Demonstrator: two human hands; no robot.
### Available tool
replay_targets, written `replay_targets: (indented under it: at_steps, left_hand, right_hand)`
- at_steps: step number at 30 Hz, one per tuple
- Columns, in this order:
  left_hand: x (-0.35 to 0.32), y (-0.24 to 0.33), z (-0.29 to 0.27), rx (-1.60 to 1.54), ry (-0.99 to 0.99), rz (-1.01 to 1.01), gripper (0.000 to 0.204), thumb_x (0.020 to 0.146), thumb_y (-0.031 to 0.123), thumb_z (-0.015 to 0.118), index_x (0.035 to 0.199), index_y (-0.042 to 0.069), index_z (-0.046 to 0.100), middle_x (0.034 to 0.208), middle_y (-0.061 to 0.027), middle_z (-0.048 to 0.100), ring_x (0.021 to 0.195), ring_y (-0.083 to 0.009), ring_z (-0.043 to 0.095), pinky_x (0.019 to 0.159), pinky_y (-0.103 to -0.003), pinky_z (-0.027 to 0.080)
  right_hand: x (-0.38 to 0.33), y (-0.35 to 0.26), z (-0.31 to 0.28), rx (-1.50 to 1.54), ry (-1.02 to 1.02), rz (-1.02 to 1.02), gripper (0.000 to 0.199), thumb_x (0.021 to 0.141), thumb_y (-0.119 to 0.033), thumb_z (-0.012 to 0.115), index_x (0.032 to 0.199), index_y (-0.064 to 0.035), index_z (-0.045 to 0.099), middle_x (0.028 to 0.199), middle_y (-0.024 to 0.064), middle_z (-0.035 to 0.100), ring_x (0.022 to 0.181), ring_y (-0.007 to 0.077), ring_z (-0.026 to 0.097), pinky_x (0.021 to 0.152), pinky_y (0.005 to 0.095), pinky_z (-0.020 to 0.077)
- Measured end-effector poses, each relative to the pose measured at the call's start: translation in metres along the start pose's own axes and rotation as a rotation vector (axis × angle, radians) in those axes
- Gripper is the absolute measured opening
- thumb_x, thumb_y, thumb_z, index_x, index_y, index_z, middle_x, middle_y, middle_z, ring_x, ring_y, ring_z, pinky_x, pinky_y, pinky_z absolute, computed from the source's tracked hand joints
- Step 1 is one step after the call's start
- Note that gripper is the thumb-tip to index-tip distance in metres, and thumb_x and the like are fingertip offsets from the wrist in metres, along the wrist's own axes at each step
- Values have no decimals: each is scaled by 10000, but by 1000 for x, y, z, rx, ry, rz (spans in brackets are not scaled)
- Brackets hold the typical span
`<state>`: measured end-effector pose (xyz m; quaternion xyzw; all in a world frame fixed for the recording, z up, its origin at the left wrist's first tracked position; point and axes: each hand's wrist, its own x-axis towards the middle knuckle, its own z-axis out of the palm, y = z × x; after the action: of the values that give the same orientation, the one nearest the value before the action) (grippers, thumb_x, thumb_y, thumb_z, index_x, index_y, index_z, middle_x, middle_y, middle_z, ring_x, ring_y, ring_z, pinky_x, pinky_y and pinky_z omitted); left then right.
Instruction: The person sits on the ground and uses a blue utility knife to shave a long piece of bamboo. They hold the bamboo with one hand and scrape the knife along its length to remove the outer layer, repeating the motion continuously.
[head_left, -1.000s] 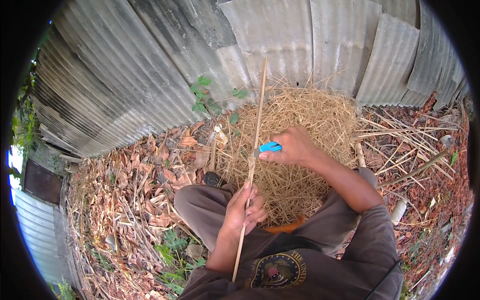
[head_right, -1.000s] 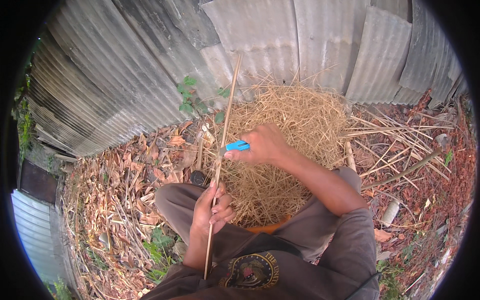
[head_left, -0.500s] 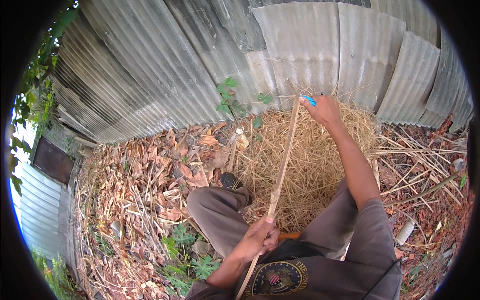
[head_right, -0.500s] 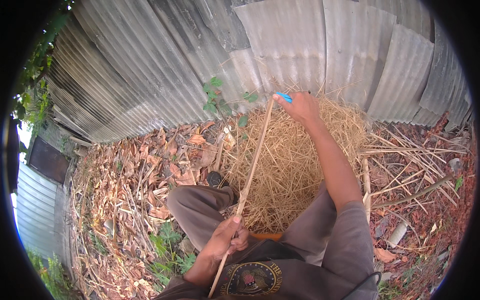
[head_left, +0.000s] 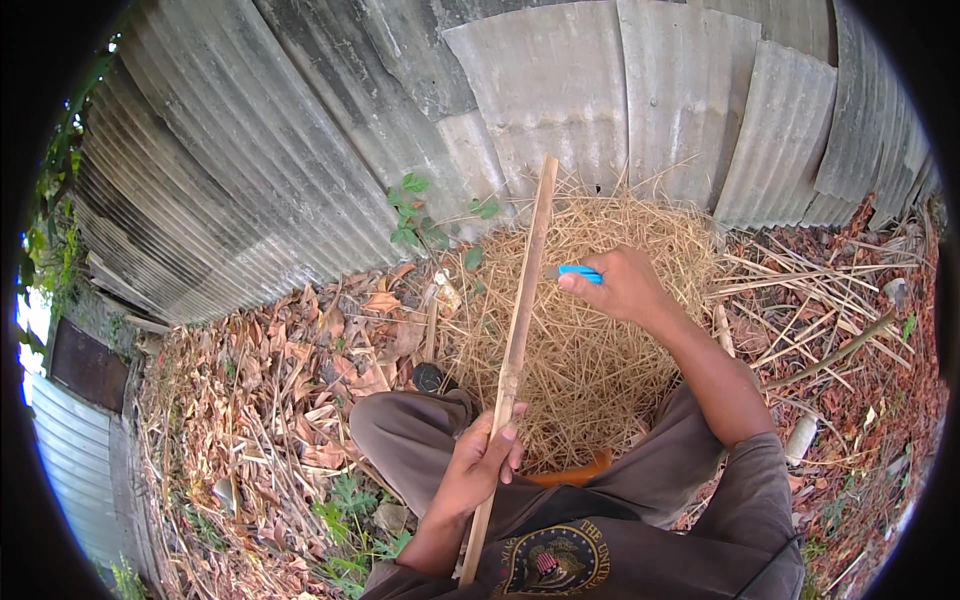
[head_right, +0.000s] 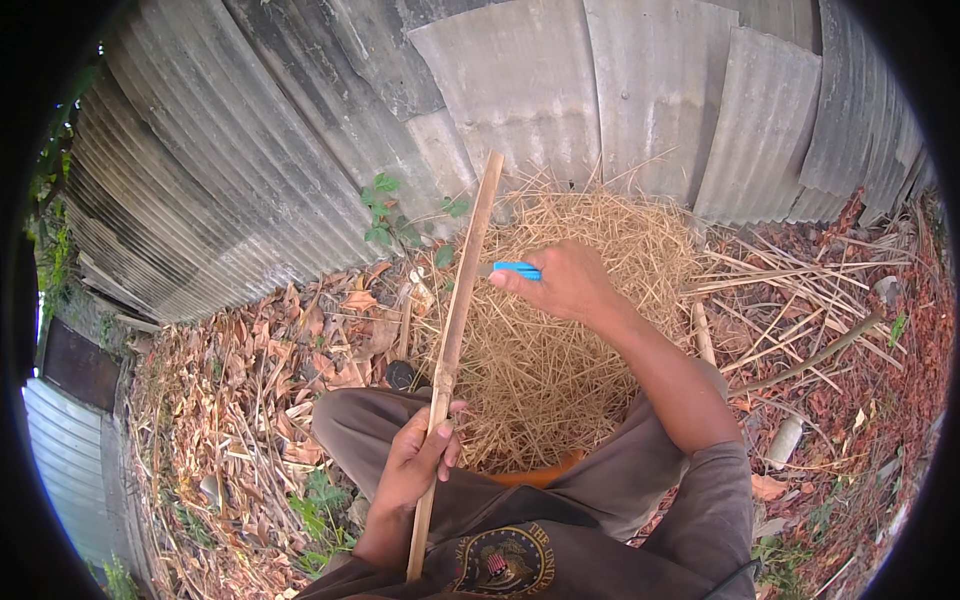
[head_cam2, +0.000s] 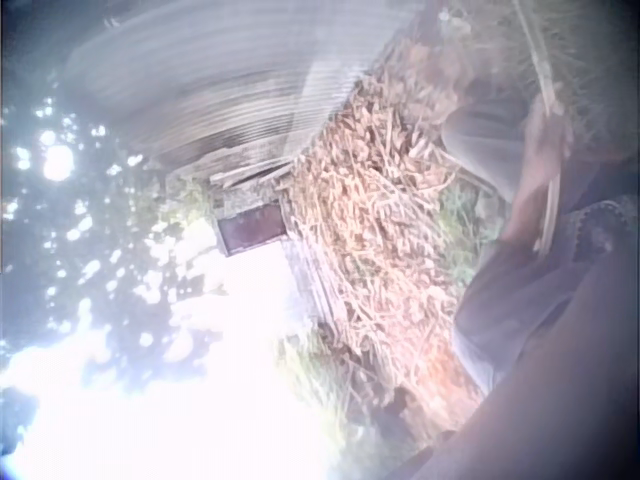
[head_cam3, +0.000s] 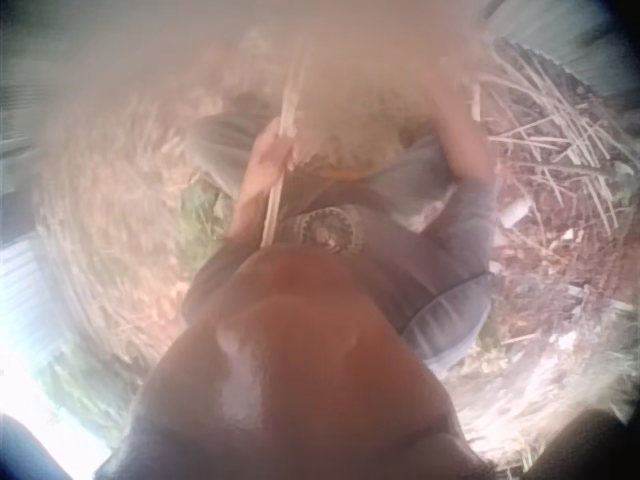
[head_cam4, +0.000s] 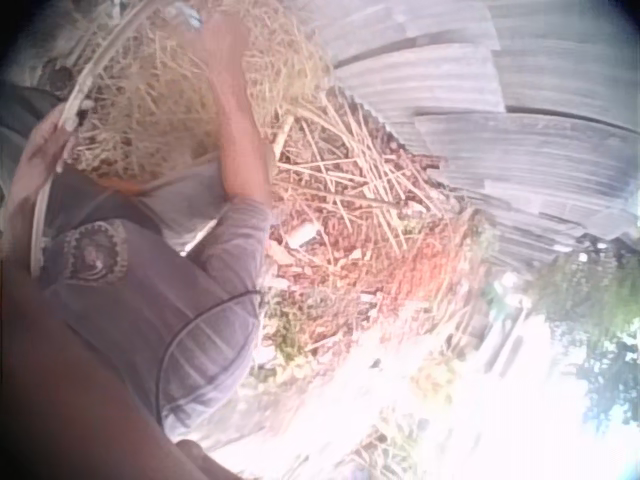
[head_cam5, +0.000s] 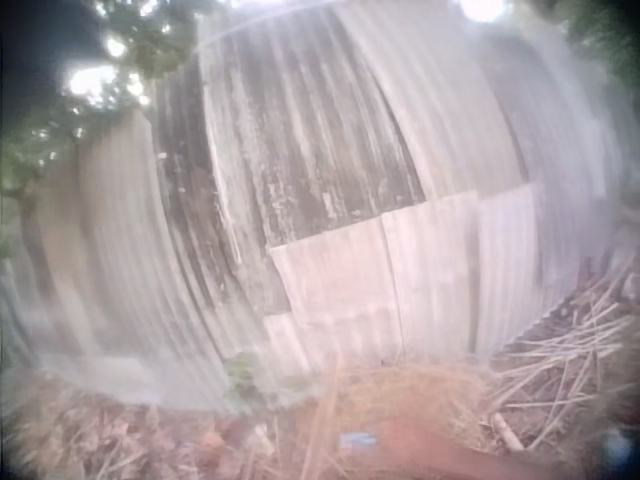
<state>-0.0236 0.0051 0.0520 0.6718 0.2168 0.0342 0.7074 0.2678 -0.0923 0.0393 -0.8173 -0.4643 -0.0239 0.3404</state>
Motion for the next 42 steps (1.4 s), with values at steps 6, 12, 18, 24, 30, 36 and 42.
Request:
replay_targets:
  at_steps: [6,12,18,24,30,36,42]
  left_hand:
    - [0,-2,3,133,26,59,441,1039,277,407,1417,52,401,664,12,472,524,-40,409,478,-172,343]
    - [-6,2,7,224,75,142,461,1043,275,389,1456,72,366,629,39,441,507,-26,376,468,-173,323]
    - [-10,2,4,225,133,161,450,1038,227,407,1437,22,377,656,53,407,554,-22,357,497,-185,316]
    - [-8,-7,2,179,171,149,427,1029,183,420,1420,12,398,694,58,391,602,-18,361,521,-188,324]
    - [-9,-13,-2,139,160,125,413,1031,167,409,1415,16,399,696,67,384,606,-21,350,523,-191,310]
    - [-13,-26,-10,162,125,96,390,1034,187,412,1389,25,427,672,62,387,587,-34,352,520,-200,318]
    - [-77,-17,-11,217,-62,-27,372,1036,215,422,1348,16,460,638,53,383,566,-36,356,512,-198,317]
  right_hand:
    - [-34,-38,9,-64,-227,-200,763,798,-797,434,536,-99,596,441,95,509,437,295,562,467,431,432]
    - [-35,-47,18,-64,-265,-193,796,787,-830,398,533,-105,604,433,91,504,426,272,566,459,422,434]
    - [-27,-52,28,-114,-160,-256,744,758,-807,483,520,-111,593,394,61,464,366,243,515,388,378,375]
    - [-13,-36,63,-173,-30,-342,738,730,-817,511,512,-116,584,381,49,451,335,234,485,358,376,346]
    - [17,-10,72,-226,-17,-248,811,712,-873,429,548,-103,625,412,74,484,390,254,539,388,380,396]
    - [41,23,81,-324,-13,-267,870,744,-891,329,600,-96,652,467,79,510,452,226,567,435,401,430]
    - [69,177,10,-233,237,772,956,862,-801,185,849,6,695,828,221,670,852,344,657,784,471,495]
